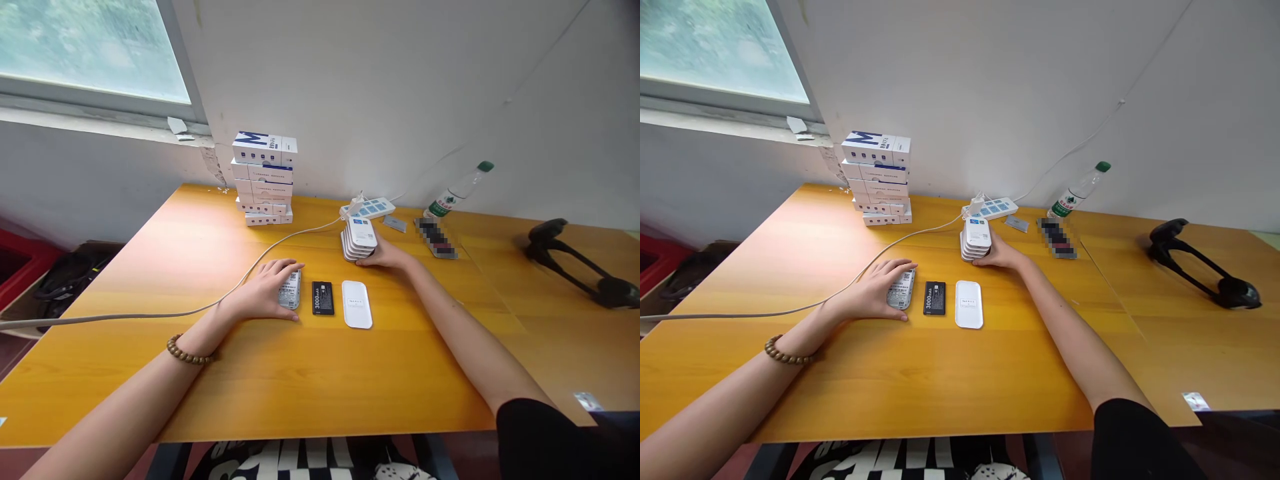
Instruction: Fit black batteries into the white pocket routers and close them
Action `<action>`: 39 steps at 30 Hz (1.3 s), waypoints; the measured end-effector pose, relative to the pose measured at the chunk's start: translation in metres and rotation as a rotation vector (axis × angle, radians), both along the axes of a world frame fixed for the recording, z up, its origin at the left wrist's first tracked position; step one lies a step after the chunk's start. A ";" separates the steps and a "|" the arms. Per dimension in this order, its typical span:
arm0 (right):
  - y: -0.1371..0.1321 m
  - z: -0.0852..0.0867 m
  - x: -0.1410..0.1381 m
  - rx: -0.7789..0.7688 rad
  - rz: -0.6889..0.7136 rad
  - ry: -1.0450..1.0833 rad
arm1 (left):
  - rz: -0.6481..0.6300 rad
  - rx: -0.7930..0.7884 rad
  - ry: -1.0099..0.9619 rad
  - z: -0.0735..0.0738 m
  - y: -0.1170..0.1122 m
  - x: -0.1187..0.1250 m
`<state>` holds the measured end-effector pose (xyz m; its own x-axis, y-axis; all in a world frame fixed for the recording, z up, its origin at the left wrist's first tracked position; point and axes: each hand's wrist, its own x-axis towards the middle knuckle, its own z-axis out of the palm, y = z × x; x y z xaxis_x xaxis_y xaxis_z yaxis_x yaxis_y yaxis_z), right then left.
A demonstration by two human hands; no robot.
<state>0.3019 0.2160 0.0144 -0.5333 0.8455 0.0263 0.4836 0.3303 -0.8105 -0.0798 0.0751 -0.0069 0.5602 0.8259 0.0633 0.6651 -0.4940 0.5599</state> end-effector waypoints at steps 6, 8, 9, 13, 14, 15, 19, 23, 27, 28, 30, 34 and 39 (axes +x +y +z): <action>-0.047 0.006 0.003 0.121 -0.156 -0.235 | 0.008 -0.052 -0.015 0.009 -0.002 -0.007; -0.079 0.007 -0.002 0.185 -0.251 -0.389 | 0.014 -0.057 -0.021 0.009 -0.002 -0.008; -0.095 0.007 -0.008 0.224 -0.276 -0.421 | 0.014 -0.055 -0.024 0.008 -0.001 -0.008; -0.139 0.009 -0.045 0.324 -0.240 -0.434 | 0.018 -0.015 -0.031 0.004 0.001 -0.005; -0.143 0.010 -0.055 0.317 -0.199 -0.432 | 0.019 -0.006 -0.030 0.003 0.001 -0.004; -0.145 0.011 -0.065 0.306 -0.141 -0.429 | 0.019 0.000 -0.029 0.002 0.001 -0.003; -0.138 0.015 -0.094 0.270 0.140 -0.455 | 0.020 0.012 -0.025 0.000 0.002 -0.003; -0.126 0.013 -0.101 0.218 0.248 -0.494 | 0.005 0.030 -0.028 0.000 0.002 -0.003; -0.117 0.009 -0.101 0.201 0.222 -0.455 | 0.013 0.030 -0.024 -0.001 0.002 -0.003; -0.115 0.009 -0.101 0.203 0.226 -0.448 | 0.016 0.026 -0.026 -0.001 0.002 -0.003; -0.113 0.011 -0.100 0.201 0.233 -0.446 | 0.021 0.017 -0.035 -0.002 0.002 -0.003; -0.121 0.024 -0.085 0.151 0.201 -0.463 | 0.027 0.010 -0.044 -0.003 0.002 -0.004; -0.138 0.031 -0.051 0.035 0.181 -0.653 | 0.010 0.020 -0.033 -0.004 0.003 -0.004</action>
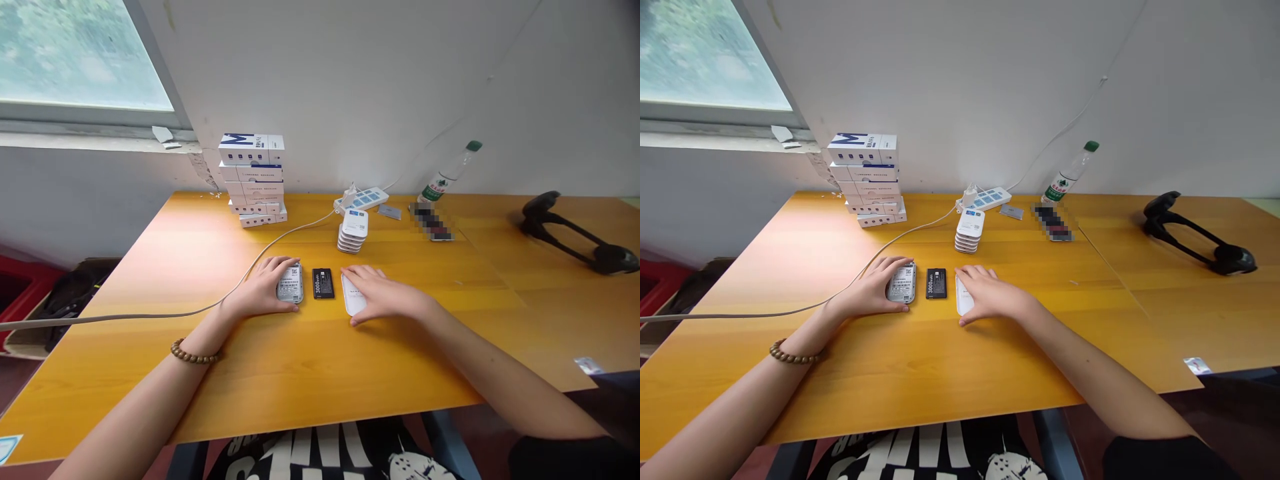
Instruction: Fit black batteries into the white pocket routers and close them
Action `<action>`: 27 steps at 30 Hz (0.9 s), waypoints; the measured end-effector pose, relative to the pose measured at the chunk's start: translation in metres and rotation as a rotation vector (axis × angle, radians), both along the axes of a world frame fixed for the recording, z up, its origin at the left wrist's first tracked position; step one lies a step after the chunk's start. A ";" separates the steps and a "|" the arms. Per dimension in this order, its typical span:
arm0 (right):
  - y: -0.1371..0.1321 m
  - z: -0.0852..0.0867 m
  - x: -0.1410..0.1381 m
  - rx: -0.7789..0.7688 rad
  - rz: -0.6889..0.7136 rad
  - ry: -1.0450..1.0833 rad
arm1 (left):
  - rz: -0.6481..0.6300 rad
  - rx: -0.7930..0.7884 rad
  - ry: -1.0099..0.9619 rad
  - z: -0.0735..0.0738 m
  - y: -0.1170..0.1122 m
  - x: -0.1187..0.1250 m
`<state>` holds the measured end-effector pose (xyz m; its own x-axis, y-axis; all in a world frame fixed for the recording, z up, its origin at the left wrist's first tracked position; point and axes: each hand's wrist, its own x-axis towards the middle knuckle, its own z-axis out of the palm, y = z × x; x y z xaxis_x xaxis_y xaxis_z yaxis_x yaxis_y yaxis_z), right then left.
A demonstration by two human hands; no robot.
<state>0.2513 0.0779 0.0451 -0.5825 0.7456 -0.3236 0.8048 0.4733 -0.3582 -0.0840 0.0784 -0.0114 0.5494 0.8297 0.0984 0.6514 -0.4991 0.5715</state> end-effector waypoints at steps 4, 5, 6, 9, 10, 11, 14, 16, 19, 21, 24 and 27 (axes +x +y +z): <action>0.006 -0.006 0.015 0.006 -0.021 0.030 | -0.007 0.019 -0.007 -0.001 0.001 0.000; 0.010 -0.008 0.017 0.015 -0.027 0.044 | -0.007 0.019 -0.007 -0.001 0.001 0.000; 0.014 -0.009 0.019 0.021 -0.032 0.051 | -0.009 0.018 -0.007 -0.001 0.001 0.000; 0.024 -0.012 0.025 0.032 -0.048 0.047 | -0.016 0.024 -0.010 0.000 0.001 0.000; 0.025 -0.012 0.027 0.034 -0.057 0.041 | -0.018 0.025 -0.009 0.001 0.001 0.000; 0.025 -0.011 0.029 0.039 -0.067 0.038 | -0.017 0.027 -0.007 0.002 0.001 0.001; 0.023 0.000 0.032 0.076 -0.090 0.092 | -0.015 0.024 -0.001 0.003 0.001 0.003; 0.027 0.014 0.032 0.148 -0.115 0.186 | -0.020 0.015 0.003 0.004 0.001 0.004; 0.049 0.040 0.029 0.352 -0.182 0.283 | -0.025 0.008 0.014 0.003 0.002 0.005; 0.075 0.055 0.024 0.455 -0.226 0.236 | -0.025 0.018 0.016 0.003 0.003 0.005; 0.120 0.063 0.018 0.321 -0.200 0.069 | -0.031 0.020 0.010 0.004 0.002 0.005; 0.151 0.060 0.013 0.160 -0.134 0.024 | -0.040 0.000 0.004 0.004 0.002 0.005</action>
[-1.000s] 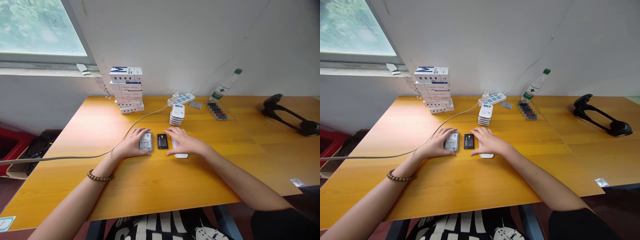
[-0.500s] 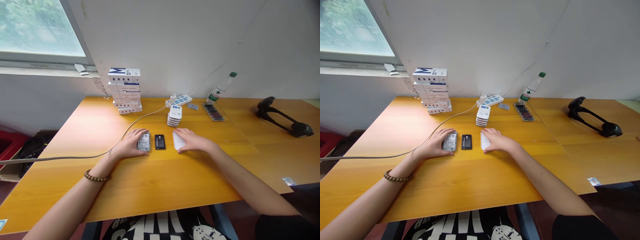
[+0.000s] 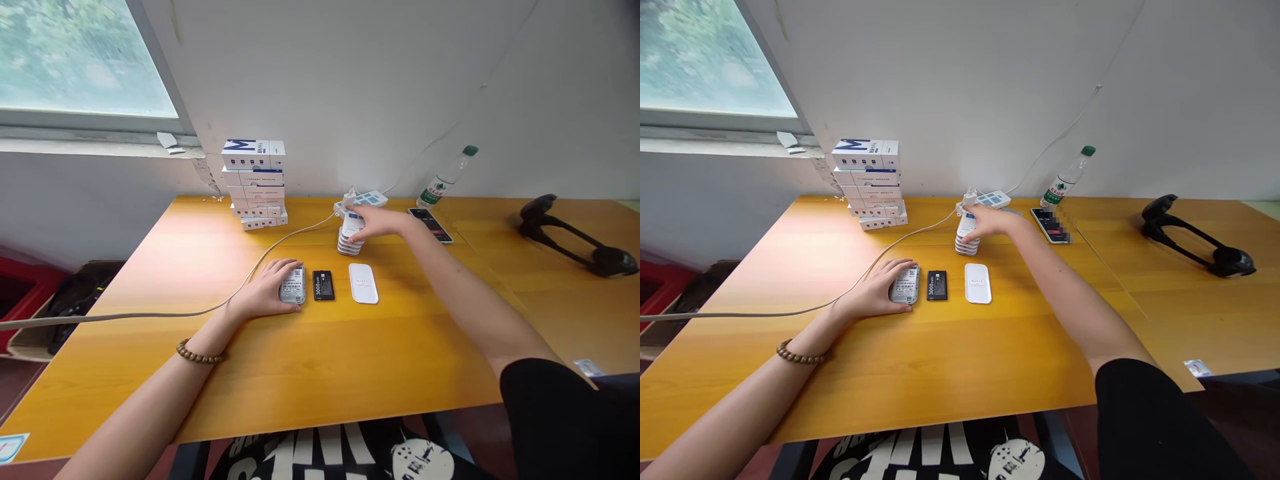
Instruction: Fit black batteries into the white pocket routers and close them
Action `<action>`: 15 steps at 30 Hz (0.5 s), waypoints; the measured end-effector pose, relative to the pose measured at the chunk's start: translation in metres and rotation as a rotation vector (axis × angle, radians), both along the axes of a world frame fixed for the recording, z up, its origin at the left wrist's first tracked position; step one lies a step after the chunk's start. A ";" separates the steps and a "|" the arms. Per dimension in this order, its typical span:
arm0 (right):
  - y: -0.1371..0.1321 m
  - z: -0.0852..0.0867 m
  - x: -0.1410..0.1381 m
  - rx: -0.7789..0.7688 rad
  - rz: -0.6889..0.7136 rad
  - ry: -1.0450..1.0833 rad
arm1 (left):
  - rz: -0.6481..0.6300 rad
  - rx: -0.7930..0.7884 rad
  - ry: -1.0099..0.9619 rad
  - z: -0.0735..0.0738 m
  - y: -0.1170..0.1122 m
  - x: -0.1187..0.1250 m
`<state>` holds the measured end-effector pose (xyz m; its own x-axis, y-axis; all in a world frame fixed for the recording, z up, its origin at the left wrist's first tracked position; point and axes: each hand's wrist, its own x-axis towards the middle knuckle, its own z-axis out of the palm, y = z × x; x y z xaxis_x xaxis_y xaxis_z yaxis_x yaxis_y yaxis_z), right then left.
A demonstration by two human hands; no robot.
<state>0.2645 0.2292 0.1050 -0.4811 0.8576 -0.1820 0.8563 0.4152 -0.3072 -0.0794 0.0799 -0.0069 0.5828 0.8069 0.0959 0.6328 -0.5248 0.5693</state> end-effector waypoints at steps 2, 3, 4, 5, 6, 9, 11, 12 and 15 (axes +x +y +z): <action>0.006 -0.003 -0.001 -0.027 0.005 -0.020 | -0.004 -0.003 -0.009 0.000 -0.001 0.000; 0.005 -0.003 -0.001 -0.016 -0.001 -0.026 | -0.004 0.001 -0.015 0.000 -0.001 0.000; 0.000 -0.003 -0.001 0.009 -0.009 -0.021 | -0.004 0.007 -0.019 0.001 -0.001 0.000; -0.009 -0.002 -0.002 0.040 -0.013 0.004 | -0.005 0.013 -0.023 0.001 -0.001 0.000; -0.020 0.000 -0.002 0.067 -0.014 0.051 | -0.006 0.018 -0.025 0.001 -0.001 0.000; -0.064 0.001 -0.006 0.043 0.024 0.279 | -0.011 0.019 -0.020 0.002 -0.002 0.000; -0.096 -0.005 -0.010 -0.040 0.094 0.407 | -0.007 0.014 -0.013 0.003 -0.003 0.000; -0.110 -0.011 -0.012 -0.060 0.134 0.462 | -0.004 0.012 -0.009 0.003 -0.003 -0.001; -0.143 -0.035 -0.018 -0.100 0.189 0.566 | 0.005 0.010 0.006 0.004 -0.003 -0.003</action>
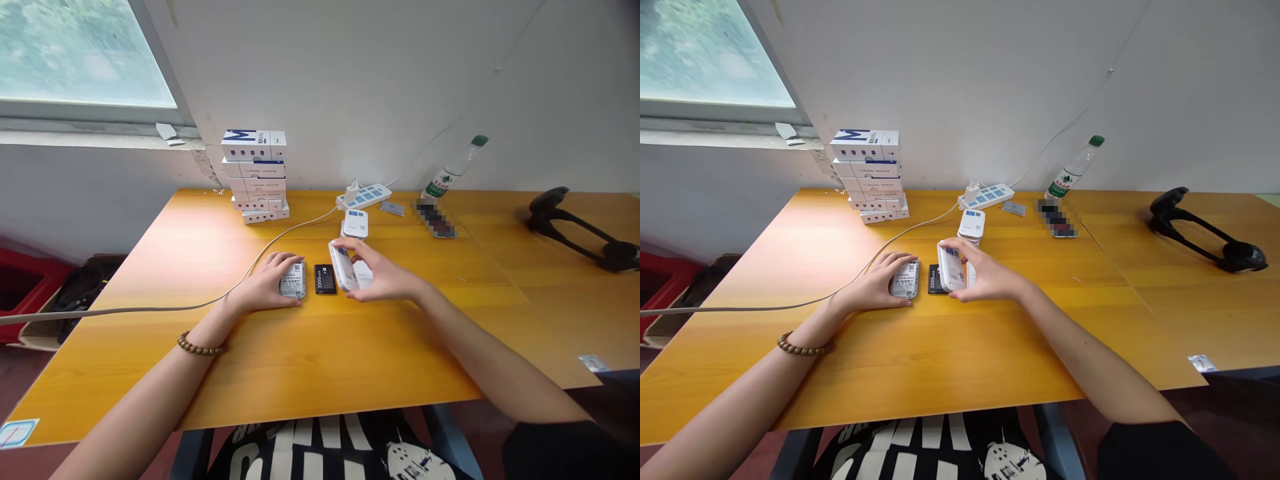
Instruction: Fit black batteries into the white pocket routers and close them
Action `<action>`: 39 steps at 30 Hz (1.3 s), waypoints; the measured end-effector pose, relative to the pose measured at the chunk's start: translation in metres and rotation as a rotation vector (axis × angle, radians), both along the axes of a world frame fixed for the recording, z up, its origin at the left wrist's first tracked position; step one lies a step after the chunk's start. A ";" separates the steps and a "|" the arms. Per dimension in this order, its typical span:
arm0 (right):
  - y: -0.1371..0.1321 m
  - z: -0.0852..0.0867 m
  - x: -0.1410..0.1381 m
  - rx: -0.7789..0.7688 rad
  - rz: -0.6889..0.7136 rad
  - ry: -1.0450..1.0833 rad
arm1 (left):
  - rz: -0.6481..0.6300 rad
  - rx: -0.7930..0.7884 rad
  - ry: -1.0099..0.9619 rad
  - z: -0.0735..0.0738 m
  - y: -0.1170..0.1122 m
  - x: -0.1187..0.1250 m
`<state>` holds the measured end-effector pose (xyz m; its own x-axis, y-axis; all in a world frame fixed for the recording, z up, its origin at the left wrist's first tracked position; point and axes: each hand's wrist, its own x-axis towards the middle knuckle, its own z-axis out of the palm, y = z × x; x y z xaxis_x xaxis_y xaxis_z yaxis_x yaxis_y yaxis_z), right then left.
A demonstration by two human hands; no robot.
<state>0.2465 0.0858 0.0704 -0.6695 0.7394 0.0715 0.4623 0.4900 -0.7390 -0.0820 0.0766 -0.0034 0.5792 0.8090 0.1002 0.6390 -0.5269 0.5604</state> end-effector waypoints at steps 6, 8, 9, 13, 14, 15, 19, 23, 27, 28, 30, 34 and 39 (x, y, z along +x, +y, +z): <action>-0.023 -0.041 -0.010 -0.121 -0.075 0.238 | 0.065 0.101 -0.068 0.011 -0.012 0.008; -0.028 -0.045 -0.014 -0.175 -0.069 0.313 | 0.027 0.109 -0.201 0.016 -0.024 0.019; -0.031 -0.045 -0.017 -0.195 -0.060 0.337 | -0.009 0.072 -0.265 0.018 -0.030 0.027; -0.045 -0.042 -0.027 -0.198 -0.006 0.404 | -0.054 -0.038 -0.506 0.016 -0.051 0.052; -0.048 -0.042 -0.028 -0.194 0.007 0.419 | -0.059 -0.049 -0.556 0.015 -0.053 0.055; -0.050 -0.042 -0.029 -0.195 0.016 0.432 | -0.064 -0.060 -0.604 0.014 -0.054 0.057; -0.053 -0.046 -0.032 -0.264 0.043 0.476 | -0.058 -0.143 -0.708 0.013 -0.054 0.057; -0.055 -0.049 -0.033 -0.310 0.057 0.509 | -0.001 -0.178 -0.689 0.011 -0.056 0.055; -0.063 -0.047 -0.033 -0.253 0.085 0.493 | 0.063 -0.049 -0.671 0.008 -0.058 0.055; -0.066 -0.047 -0.033 -0.223 0.071 0.484 | 0.067 -0.001 -0.649 0.008 -0.058 0.055; -0.070 -0.050 -0.035 -0.151 0.034 0.462 | 0.057 0.118 -0.594 0.008 -0.057 0.055; -0.073 -0.058 -0.039 0.015 0.029 0.477 | 0.030 0.339 -0.530 0.008 -0.056 0.056; -0.076 -0.063 -0.041 0.130 -0.010 0.457 | 0.050 0.417 -0.471 0.009 -0.057 0.059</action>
